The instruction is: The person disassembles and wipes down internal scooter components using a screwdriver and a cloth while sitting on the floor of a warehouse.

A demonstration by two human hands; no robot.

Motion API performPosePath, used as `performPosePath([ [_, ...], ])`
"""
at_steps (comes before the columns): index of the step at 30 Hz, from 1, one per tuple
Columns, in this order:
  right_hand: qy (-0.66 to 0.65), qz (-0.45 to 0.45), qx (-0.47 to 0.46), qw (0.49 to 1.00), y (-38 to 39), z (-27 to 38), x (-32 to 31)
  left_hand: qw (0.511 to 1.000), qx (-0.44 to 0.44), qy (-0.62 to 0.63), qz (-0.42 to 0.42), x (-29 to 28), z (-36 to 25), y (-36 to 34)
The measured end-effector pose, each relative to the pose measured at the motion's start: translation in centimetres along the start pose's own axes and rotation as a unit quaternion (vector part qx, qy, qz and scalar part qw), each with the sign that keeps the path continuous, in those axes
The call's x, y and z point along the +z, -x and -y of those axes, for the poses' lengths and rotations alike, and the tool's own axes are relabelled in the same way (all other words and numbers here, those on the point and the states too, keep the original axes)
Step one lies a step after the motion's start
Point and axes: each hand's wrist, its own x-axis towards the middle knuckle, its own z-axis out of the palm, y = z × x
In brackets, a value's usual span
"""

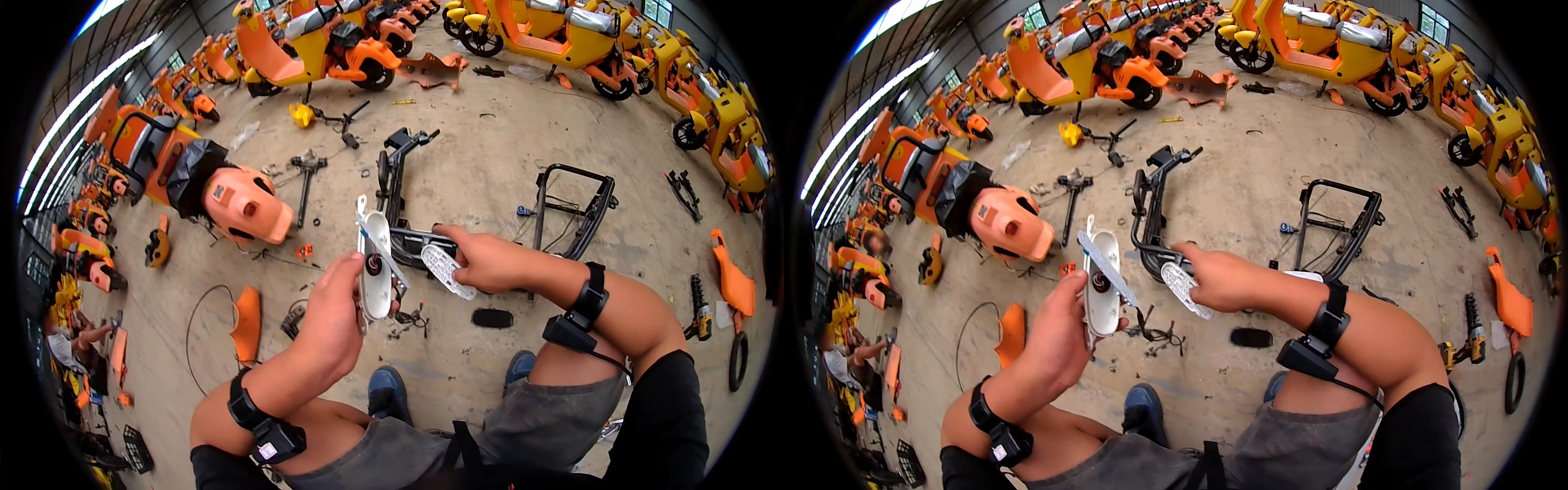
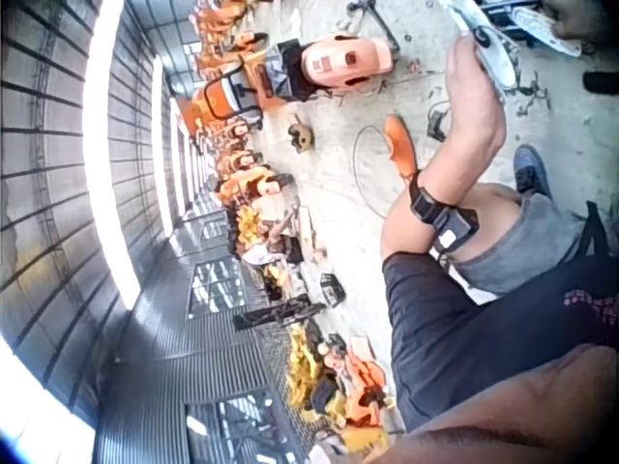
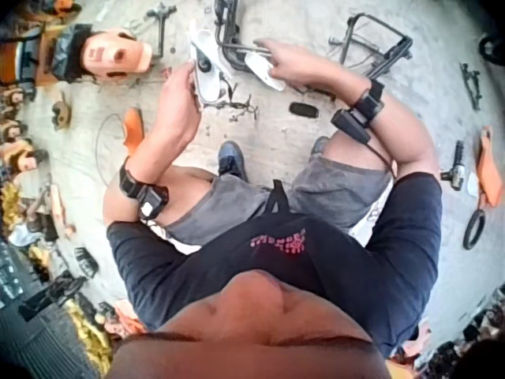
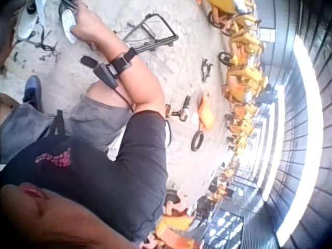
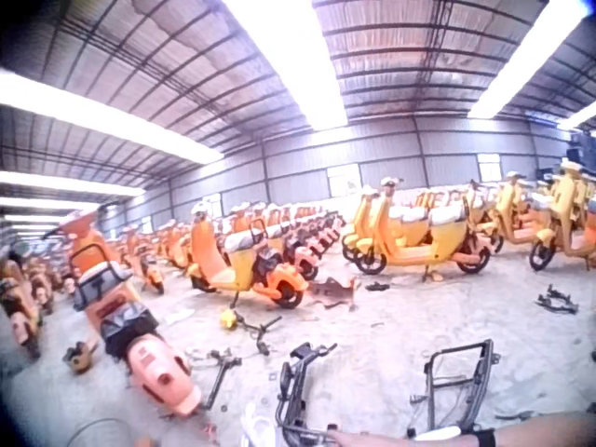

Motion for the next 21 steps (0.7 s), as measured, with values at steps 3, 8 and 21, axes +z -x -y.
performPosePath([
  [3,0.15,0.124,0.017,0.981,-1.0,-1.0,1.0,1.0,0.0,0.009,-0.015,1.1,-0.6,0.6],
  [8,0.275,0.278,0.004,0.92,-2.7,-2.7,4.3,1.0,-0.008,0.005,-0.007,1.1,-0.9,0.7],
  [21,0.394,0.323,-0.084,0.856,-2.3,-2.7,9.2,0.999,0.032,0.009,-0.013,1.4,-0.7,0.7],
])
